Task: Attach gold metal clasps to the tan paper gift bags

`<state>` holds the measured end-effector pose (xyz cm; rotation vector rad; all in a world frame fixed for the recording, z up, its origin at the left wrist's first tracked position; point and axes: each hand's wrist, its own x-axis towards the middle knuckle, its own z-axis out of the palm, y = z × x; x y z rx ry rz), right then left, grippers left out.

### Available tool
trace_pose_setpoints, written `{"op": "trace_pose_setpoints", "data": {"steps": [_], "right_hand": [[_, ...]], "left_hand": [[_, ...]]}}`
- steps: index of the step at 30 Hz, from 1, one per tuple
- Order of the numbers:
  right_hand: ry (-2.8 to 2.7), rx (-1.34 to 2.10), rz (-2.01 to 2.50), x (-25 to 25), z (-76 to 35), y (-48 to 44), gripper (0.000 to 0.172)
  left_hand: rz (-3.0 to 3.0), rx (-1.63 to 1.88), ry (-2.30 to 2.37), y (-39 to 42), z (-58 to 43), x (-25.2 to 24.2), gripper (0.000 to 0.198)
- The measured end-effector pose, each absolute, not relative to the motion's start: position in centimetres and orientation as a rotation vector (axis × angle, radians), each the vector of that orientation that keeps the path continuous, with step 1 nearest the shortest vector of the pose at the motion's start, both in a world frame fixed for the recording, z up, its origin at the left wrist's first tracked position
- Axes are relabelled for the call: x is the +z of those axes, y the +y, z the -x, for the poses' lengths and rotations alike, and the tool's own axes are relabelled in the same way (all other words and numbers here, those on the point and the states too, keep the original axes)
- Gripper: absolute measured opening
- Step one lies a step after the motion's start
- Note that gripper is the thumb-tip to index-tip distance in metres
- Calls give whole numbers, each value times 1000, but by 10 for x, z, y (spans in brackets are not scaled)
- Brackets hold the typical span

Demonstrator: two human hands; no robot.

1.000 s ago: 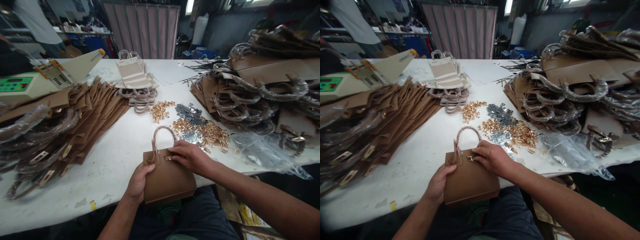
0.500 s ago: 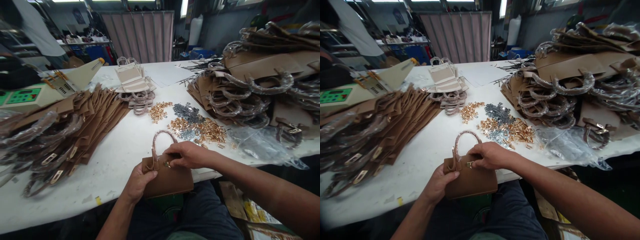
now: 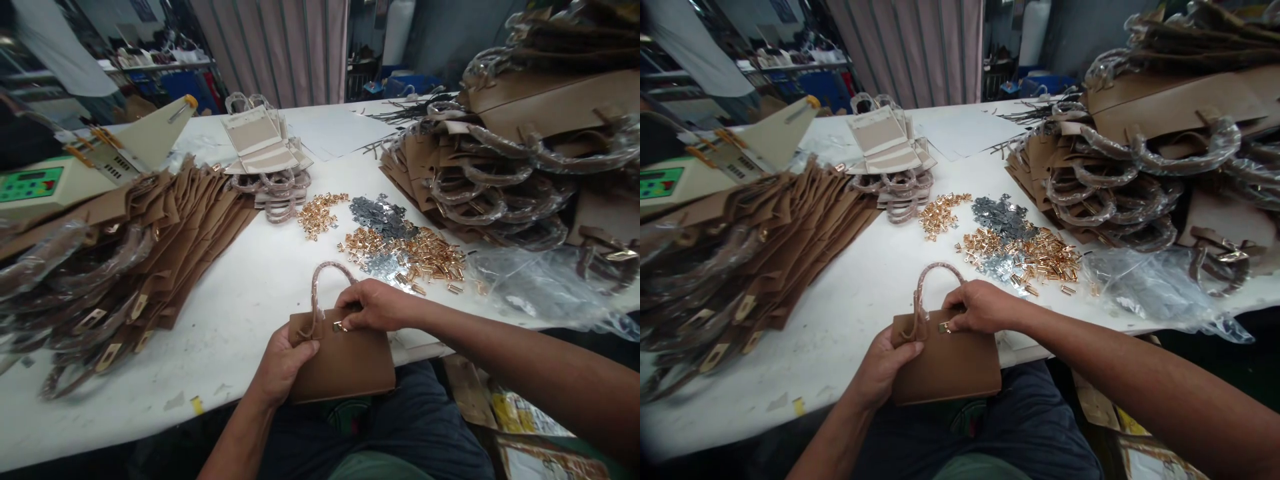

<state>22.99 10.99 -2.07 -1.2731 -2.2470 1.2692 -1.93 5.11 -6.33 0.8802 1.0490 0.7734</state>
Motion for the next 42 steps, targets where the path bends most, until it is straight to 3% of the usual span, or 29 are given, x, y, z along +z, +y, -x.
{"op": "trace_pose_setpoints", "data": {"steps": [7, 14, 22, 29, 35, 39, 42], "right_hand": [[-2208, 1414, 1121, -14, -235, 109, 25], [-2219, 1342, 1371, -7, -220, 110, 14], [-2197, 1280, 1489, -13, -205, 111, 16], [-2137, 1032, 1346, -23, -194, 101, 12], [-1925, 315, 1209, -36, -210, 53, 23], [-1745, 203, 1351, -62, -268, 27, 18], [-1638, 170, 1703, -85, -323, 24, 22]], "left_hand": [[-914, 786, 1054, 48, 17, -63, 39], [-954, 827, 1085, 46, 16, -63, 36], [-862, 864, 982, 45, 18, -65, 38], [-778, 956, 1011, 45, 18, -61, 43], [-745, 1004, 969, 45, 17, -64, 48], [-734, 1003, 942, 44, 19, -67, 51], [-744, 1008, 949, 44, 19, -67, 54]]}}
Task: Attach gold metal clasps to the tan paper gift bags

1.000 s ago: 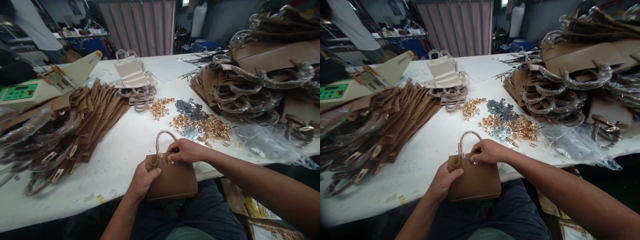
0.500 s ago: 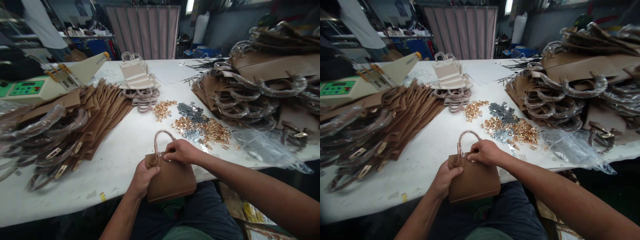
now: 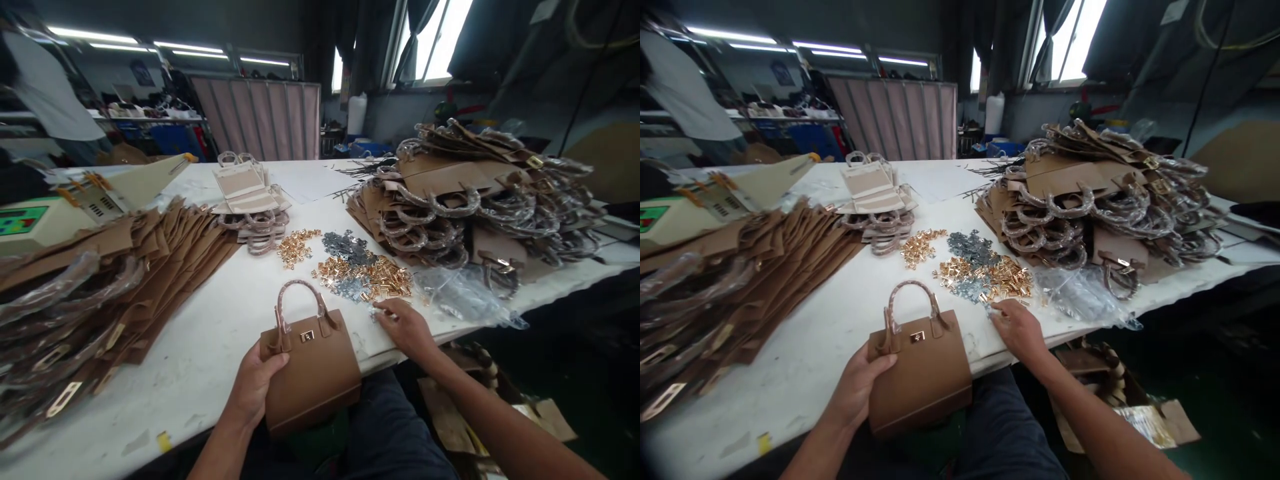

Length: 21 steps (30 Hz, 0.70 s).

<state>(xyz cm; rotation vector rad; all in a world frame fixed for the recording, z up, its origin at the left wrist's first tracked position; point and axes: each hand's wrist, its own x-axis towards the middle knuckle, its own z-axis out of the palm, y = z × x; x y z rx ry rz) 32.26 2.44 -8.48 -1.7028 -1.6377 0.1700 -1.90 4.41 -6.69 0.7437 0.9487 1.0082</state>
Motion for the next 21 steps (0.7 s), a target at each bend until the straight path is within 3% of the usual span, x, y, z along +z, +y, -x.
{"op": "trace_pose_setpoints", "data": {"steps": [8, 13, 15, 19, 21], "right_hand": [[-1657, 157, 1952, -98, -347, 48, 27], [-1709, 198, 1933, -91, -339, 53, 18], [-1718, 255, 1921, -84, -336, 48, 16], [-1595, 528, 1759, -66, -304, 27, 24], [-1518, 703, 1606, -62, -273, 14, 26]], "left_hand": [[-716, 1082, 1042, 43, 7, -55, 61], [-961, 1213, 1295, 38, 5, -58, 86], [-1148, 1215, 1433, 35, 5, -63, 77], [-1450, 1206, 1575, 31, 1, -71, 35], [-1526, 1256, 1631, 28, -3, -72, 25]]}}
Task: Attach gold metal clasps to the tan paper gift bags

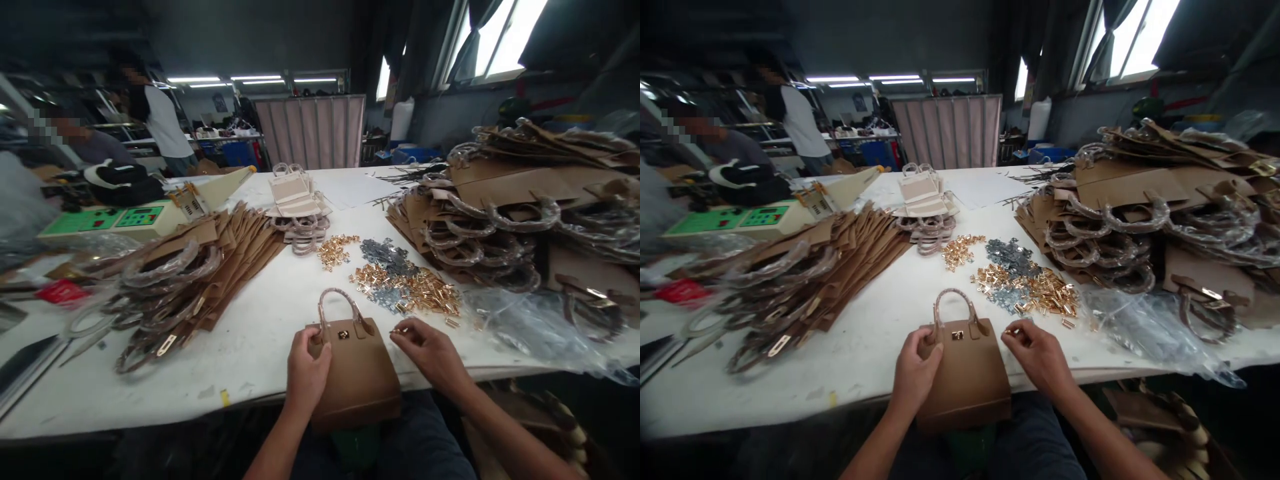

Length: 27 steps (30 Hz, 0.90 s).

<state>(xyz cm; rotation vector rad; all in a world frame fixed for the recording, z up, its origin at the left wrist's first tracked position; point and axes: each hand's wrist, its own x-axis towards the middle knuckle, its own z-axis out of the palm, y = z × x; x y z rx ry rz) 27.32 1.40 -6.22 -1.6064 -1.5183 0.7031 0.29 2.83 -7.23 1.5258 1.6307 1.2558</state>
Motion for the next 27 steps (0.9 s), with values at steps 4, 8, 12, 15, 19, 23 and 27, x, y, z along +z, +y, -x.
{"op": "trace_pose_setpoints", "data": {"steps": [4, 8, 12, 15, 19, 23, 27], "right_hand": [[-1463, 986, 1351, -71, -210, -4, 24], [-1547, 1009, 1275, -85, -177, -2, 22], [-1586, 933, 1256, -95, -174, 4, 23], [-1519, 992, 1194, -103, -175, 6, 20], [-1424, 1041, 1141, -107, -169, 7, 39], [-1377, 945, 1196, -95, -165, 2, 33], [-1446, 893, 1248, -87, -167, 0, 31]], "left_hand": [[-1568, 1304, 1722, 22, -8, -74, 17], [-1481, 1301, 1723, 19, -6, -77, 20], [-1360, 1346, 1591, 14, -3, -75, 28], [-1231, 1360, 1467, 14, 3, -73, 30], [-865, 1340, 1422, 20, 16, -69, 47], [-671, 1116, 1348, 20, 26, -55, 35], [-647, 952, 1232, 18, 32, -42, 27]]}}
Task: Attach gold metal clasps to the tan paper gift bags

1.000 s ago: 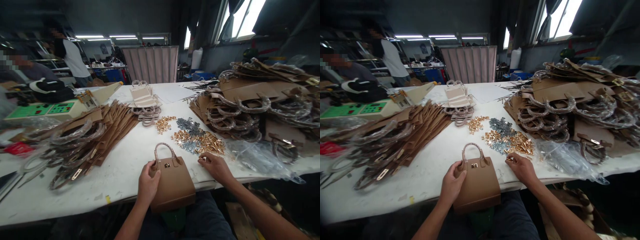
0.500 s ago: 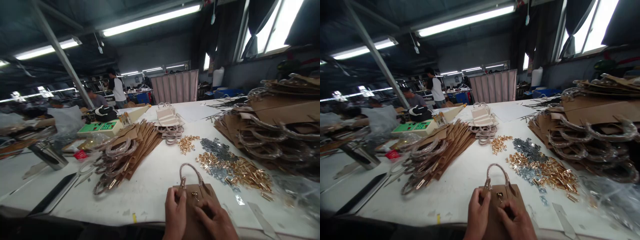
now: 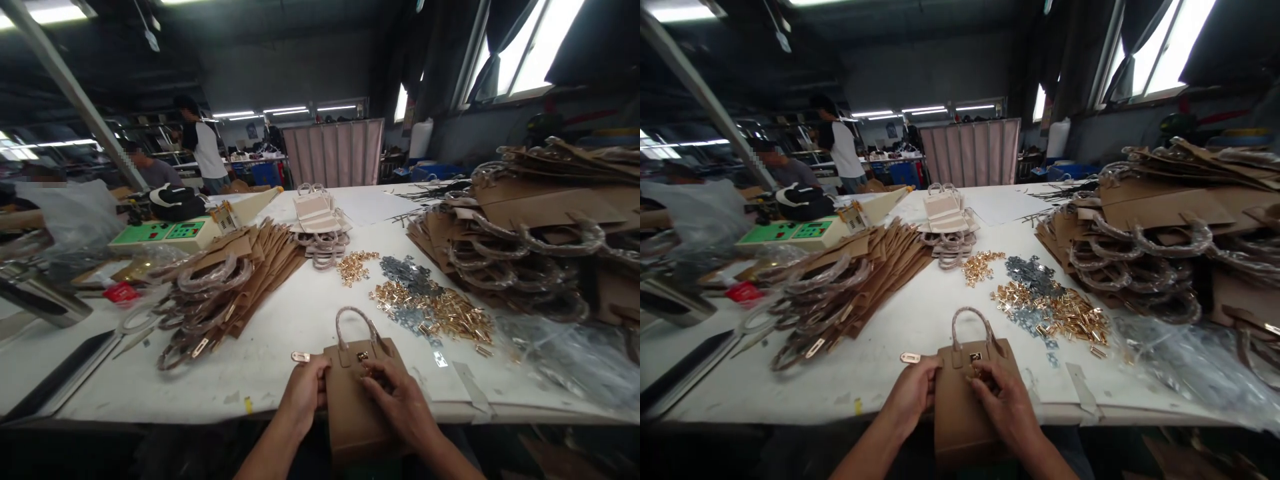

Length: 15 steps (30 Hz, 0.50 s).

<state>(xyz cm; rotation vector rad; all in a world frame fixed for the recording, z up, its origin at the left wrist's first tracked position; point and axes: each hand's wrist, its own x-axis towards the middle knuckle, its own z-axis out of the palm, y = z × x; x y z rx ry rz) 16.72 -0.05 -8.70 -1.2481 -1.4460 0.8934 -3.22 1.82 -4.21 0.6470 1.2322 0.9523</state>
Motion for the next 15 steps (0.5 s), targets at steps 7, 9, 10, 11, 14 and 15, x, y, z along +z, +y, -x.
{"op": "trace_pose_setpoints", "data": {"steps": [7, 9, 10, 11, 14, 15], "right_hand": [[-1536, 763, 1267, -90, -163, 2, 30], [-1577, 729, 1227, -89, -154, 4, 28], [-1600, 716, 1205, -88, -149, 5, 28], [-1626, 707, 1188, -86, -144, 7, 27], [-1688, 660, 1186, -81, -128, 14, 28], [-1702, 641, 1199, -79, -125, 17, 28]], "left_hand": [[-932, 975, 1222, 18, 45, -42, 37], [-933, 974, 1224, 19, 47, -42, 40], [-914, 977, 1218, 20, 48, -42, 42], [-899, 980, 1206, 21, 49, -42, 42], [-870, 994, 1166, 22, 50, -42, 42], [-864, 1001, 1162, 22, 50, -43, 42]]}}
